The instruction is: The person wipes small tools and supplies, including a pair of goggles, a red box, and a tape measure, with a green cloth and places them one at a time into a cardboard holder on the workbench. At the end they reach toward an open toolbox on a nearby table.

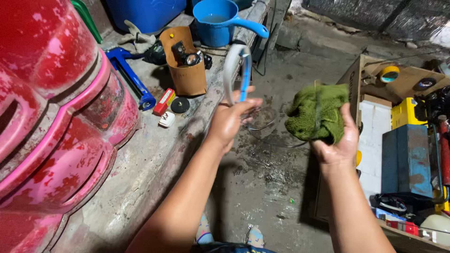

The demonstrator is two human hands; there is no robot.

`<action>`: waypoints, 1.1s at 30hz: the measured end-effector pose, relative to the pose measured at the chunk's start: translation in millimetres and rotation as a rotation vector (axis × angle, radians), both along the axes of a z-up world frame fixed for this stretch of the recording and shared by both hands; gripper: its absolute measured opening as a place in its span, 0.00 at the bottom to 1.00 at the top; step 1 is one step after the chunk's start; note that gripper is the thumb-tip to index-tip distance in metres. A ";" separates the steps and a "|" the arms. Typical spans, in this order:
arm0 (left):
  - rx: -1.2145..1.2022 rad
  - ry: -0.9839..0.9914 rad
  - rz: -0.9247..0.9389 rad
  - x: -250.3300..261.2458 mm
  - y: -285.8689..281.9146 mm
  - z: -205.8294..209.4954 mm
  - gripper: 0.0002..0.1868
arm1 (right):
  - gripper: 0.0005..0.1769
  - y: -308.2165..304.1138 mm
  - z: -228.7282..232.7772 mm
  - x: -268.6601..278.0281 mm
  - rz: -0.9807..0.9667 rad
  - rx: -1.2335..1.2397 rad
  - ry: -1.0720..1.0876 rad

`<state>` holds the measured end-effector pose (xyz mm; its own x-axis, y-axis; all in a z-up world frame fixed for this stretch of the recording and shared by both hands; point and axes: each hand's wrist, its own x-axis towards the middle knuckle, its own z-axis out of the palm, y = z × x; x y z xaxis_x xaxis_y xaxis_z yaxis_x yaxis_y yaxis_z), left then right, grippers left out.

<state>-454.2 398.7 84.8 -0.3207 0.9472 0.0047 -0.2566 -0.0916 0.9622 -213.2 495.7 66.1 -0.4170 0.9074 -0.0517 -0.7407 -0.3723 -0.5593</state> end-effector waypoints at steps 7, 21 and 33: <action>-0.228 0.661 0.092 21.3 37.1 -21.6 0.14 | 0.32 -36.0 31.6 -42.9 -0.152 0.433 -0.287; 0.124 1.207 -0.233 89.2 -11.8 31.3 0.12 | 0.26 58.9 13.1 -52.9 -0.085 -0.049 -0.665; -0.120 0.122 -0.646 57.6 37.4 10.1 0.21 | 0.27 33.8 50.7 -40.6 -0.136 0.077 -0.210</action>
<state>-396.5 436.1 94.9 0.3071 0.9450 -0.1124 -0.1131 0.1536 0.9816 -253.8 529.5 116.8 -0.2786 0.9589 -0.0534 -0.6454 -0.2281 -0.7290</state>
